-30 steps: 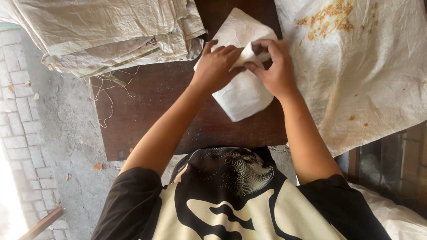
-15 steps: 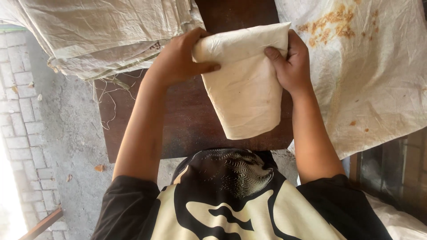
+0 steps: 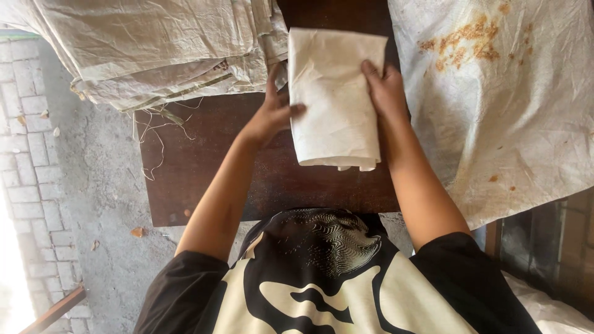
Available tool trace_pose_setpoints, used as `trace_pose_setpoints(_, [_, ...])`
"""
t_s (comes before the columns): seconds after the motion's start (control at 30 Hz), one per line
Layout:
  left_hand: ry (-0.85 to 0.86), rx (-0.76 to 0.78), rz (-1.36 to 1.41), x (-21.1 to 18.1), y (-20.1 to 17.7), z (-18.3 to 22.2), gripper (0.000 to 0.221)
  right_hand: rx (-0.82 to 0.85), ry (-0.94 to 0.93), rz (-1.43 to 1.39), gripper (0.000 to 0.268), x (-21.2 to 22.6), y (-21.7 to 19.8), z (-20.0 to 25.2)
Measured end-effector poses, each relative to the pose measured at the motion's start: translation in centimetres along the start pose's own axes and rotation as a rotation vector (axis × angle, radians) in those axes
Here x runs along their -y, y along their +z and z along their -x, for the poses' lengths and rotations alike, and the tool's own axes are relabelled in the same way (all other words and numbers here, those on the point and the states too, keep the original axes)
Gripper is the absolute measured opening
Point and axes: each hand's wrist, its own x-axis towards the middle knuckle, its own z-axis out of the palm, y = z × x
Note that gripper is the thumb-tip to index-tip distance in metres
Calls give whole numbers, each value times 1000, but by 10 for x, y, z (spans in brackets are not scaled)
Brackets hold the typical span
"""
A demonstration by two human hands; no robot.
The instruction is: The person is seen folding empty salt sacks and placing them in a larger sack.
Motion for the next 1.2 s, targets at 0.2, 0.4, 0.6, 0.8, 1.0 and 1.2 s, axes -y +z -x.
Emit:
trace_pose_setpoints(0.2, [13,-153,-136,81,-2,-18,101,6,49,-68,68,0,20,24])
trace_pose_setpoints(0.4, [114,-318,-634,136,5,-14,86,71,-393,493,91,-32,34,80])
trace_pose_setpoints(0.6, [24,-329,-1450,116,23,-7,68,396,-446,1175,74,-69,53,87])
trace_pose_setpoints(0.8, [70,-14,-1763,132,3,-10,82,430,-431,1193,67,-77,58,84])
trace_pose_setpoints(1.0, [94,-6,-1677,138,-1,-5,76,434,-445,1201,70,-90,59,82])
trace_pose_setpoints(1.2, [69,47,-1701,132,-1,-8,68,462,-409,1189,82,-82,58,83])
